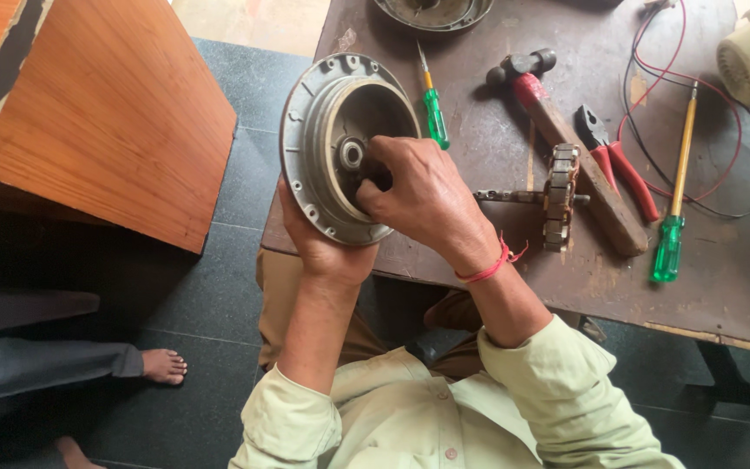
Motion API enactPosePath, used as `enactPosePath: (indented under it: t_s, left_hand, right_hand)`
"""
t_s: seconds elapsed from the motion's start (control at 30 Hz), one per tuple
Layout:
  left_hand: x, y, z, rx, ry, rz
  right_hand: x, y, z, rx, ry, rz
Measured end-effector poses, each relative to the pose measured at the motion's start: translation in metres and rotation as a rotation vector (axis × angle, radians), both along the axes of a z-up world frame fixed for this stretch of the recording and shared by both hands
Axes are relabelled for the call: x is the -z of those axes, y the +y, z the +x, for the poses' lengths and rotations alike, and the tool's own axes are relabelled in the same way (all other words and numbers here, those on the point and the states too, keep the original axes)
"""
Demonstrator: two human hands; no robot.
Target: The person uses two screwdrivers to pry apart a circular electric motor housing. They separate the stator from the outer casing, inspect the internal copper windings, and then reassemble the components by hand.
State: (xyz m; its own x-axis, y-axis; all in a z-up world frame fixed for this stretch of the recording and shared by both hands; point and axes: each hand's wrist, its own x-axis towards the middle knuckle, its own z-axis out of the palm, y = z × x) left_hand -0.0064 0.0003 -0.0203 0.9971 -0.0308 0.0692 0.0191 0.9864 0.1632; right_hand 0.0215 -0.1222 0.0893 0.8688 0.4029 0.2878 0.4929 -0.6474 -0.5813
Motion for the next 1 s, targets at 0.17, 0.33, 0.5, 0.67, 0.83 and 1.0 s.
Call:
enactPosePath:
  t_s: [0.17,0.33,0.5,0.67,0.83,1.0]
  left_hand:
    - [0.004,0.0,-0.003,-0.013,-0.019,0.0]
    - [0.002,0.005,-0.002,-0.069,-0.026,0.055]
    - [0.003,0.023,-0.003,-0.084,0.003,-0.003]
    - [-0.002,0.04,-0.005,-0.147,0.026,0.074]
    - [-0.002,0.049,-0.011,-0.127,0.033,0.008]
    - [0.001,0.05,-0.015,-0.139,0.04,-0.014]
  right_hand:
    - [0.005,0.002,0.002,-0.016,-0.09,-0.058]
    - [0.0,-0.008,0.005,-0.051,-0.083,-0.032]
    - [-0.012,-0.047,0.01,0.119,0.153,0.263]
    - [0.03,-0.048,0.024,0.093,-0.198,-0.099]
    - [0.03,-0.047,0.024,0.085,-0.101,-0.09]
    - [-0.022,-0.052,-0.002,0.098,0.071,0.616]
